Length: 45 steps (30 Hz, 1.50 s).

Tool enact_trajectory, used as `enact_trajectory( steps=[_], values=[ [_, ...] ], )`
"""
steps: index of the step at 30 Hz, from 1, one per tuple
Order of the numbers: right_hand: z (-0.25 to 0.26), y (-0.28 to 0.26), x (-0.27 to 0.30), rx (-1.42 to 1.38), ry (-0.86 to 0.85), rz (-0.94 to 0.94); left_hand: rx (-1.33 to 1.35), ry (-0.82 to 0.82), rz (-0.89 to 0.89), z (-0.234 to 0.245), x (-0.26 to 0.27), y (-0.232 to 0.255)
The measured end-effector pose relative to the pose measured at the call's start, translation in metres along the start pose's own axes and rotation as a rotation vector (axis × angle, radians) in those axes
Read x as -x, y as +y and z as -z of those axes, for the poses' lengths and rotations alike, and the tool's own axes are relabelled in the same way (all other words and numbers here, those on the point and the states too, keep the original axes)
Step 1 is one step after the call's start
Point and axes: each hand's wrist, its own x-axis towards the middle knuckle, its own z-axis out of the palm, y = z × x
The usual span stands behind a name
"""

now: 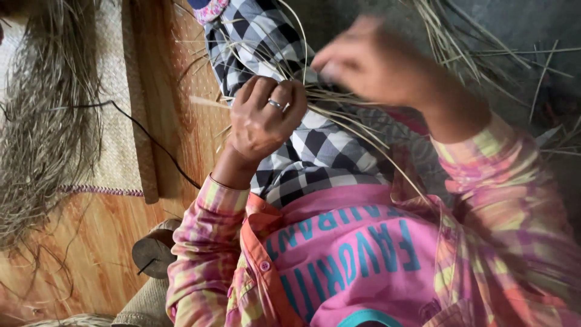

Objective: A person sitting on the floor weaves and braids long strands of natural fiber to create a patterned bundle.

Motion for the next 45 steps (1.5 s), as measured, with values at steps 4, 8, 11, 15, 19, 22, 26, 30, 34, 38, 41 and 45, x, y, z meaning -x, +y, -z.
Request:
enact_trajectory(
  steps=[4, 8, 11, 15, 19, 22, 26, 30, 34, 38, 41, 45],
  values=[
    [-0.025, 0.005, -0.008, -0.389, -0.287, -0.496, 0.007, 0.015, -0.034, 0.004, -0.006, -0.002],
    [-0.053, 0.019, -0.002, -0.7, -0.197, -0.512, 0.049, -0.006, -0.008, 0.002, 0.01, -0.003],
    [-0.062, 0.031, 0.004, -0.668, -0.175, -0.503, 0.027, -0.003, 0.085, -0.007, 0.034, -0.016],
    [-0.066, 0.057, 0.021, -0.431, -0.234, -0.537, -0.49, -0.199, 0.367, -0.002, 0.079, -0.064],
    [-0.095, 0.067, 0.04, -0.382, -0.271, -0.452, -0.372, -0.43, 0.669, -0.014, 0.093, -0.062],
    [-0.112, 0.059, 0.045, -0.362, -0.304, -0.352, 0.136, -0.252, 0.654, -0.036, 0.086, -0.026],
    [-0.128, 0.062, 0.054, -0.205, -0.323, -0.414, 0.272, -0.379, 0.69, -0.058, 0.068, 0.008],
    [-0.132, 0.063, 0.059, -0.098, -0.326, -0.4, 0.339, -0.394, 0.83, -0.075, 0.072, 0.015],
    [-0.103, 0.041, 0.04, -0.137, -0.35, -0.35, 0.68, -0.47, 1.109, -0.082, 0.089, 0.005],
    [-0.088, 0.031, 0.022, -0.322, -0.175, -0.248, 0.955, -0.425, 1.188, -0.073, 0.093, 0.005],
    [-0.1, 0.036, 0.02, -0.199, -0.102, -0.23, 1.0, -0.52, 1.287, -0.071, 0.092, 0.003],
    [-0.115, 0.039, 0.021, -0.045, -0.052, -0.223, 0.973, -0.586, 1.309, -0.068, 0.09, 0.001]
  ],
)
